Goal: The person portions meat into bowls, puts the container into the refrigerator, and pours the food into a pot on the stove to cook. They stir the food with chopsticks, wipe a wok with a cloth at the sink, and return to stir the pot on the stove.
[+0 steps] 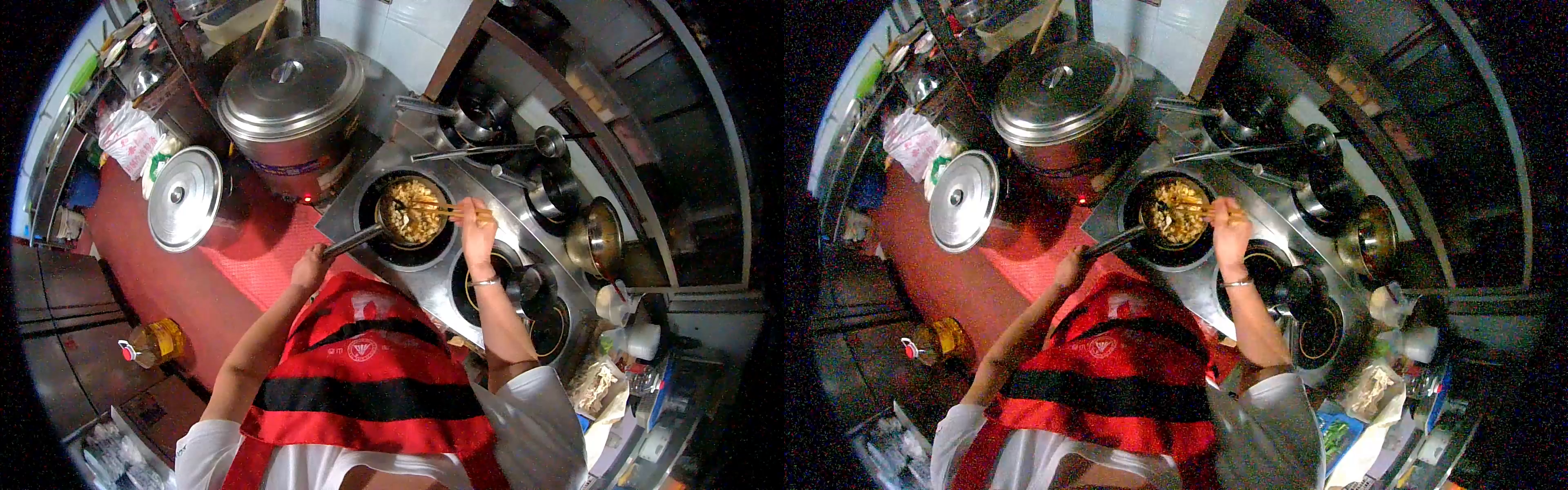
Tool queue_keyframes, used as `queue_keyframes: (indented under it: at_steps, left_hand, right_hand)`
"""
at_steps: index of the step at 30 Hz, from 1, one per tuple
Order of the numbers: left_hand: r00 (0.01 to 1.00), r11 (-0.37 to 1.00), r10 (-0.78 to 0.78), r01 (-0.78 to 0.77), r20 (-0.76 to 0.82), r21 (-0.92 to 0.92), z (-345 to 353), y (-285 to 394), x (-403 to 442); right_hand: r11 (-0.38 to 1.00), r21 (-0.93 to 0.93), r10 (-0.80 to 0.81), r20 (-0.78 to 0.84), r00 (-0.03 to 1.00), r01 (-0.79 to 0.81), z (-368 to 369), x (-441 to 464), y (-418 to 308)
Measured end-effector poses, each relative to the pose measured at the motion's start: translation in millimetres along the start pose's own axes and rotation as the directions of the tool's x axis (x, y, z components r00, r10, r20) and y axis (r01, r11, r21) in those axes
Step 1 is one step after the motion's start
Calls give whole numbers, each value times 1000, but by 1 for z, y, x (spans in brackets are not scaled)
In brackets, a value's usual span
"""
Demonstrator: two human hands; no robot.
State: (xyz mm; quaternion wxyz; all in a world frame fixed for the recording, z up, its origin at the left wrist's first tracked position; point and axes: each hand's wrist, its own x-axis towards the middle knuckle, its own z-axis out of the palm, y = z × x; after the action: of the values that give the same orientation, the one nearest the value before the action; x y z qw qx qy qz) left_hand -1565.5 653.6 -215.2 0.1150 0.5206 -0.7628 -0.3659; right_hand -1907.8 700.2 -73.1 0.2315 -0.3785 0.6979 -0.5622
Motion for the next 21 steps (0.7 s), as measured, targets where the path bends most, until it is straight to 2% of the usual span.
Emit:
queue_keyframes:
  at_steps: [1, 2, 3, 5, 7, 8, 9, 12, 15, 16, 17, 19, 21]
  left_hand:
    - [1000, 1000, 7, -7, -2, 7, 4, -6, 3]
    - [1000, 1000, 14, -14, -3, 14, 3, -6, 3]
    - [1000, 1000, 12, -12, -1, 13, 3, -5, 3]
    - [1000, 1000, 5, -5, 4, 17, -8, 5, -3]
    - [1000, 999, 24, -24, -15, 32, -7, 2, -2]
    - [999, 999, 35, -34, -24, 37, -4, 0, -1]
    - [1000, 1000, 10, -10, -13, 20, 0, -3, 0]
    - [1000, 999, -31, 31, -1, -12, 7, -7, 4]
    - [1000, 1000, -19, 19, -9, 14, 5, -5, 2]
    - [1000, 999, -22, 22, 1, 34, 2, -3, 2]
    - [1000, 998, -28, 27, 10, 56, -2, 0, 1]
    - [996, 996, -70, 68, 46, 58, -11, 8, -1]
    - [996, 996, -82, 80, 44, 35, -10, 9, 2]
  right_hand:
    - [999, 41, -26, 35, 999, 25, 2, -6, 8]
    - [977, 207, 16, 143, 990, -45, 9, -14, 12]
    - [996, 29, 74, 158, 985, -79, 12, -15, 42]
    - [999, 5, 42, 133, 990, -43, 10, -15, 95]
    - [948, 309, 53, 102, 993, -82, -12, -16, 81]
    - [961, 257, 95, 49, 994, -104, -22, -14, 63]
    - [986, 161, 41, 22, 999, -44, -35, -9, 61]
    - [962, 241, 155, -86, 984, -131, -49, -4, 34]
    - [925, 375, 118, -139, 983, -58, -19, 1, 56]
    - [895, 426, 214, -144, 966, -135, -7, 3, 71]
    - [905, 413, 178, -142, 974, -105, -1, -2, 79]
    - [894, 409, 235, -81, 969, -182, -6, -13, 84]
    - [927, 337, 184, -23, 983, -165, -23, -19, 81]
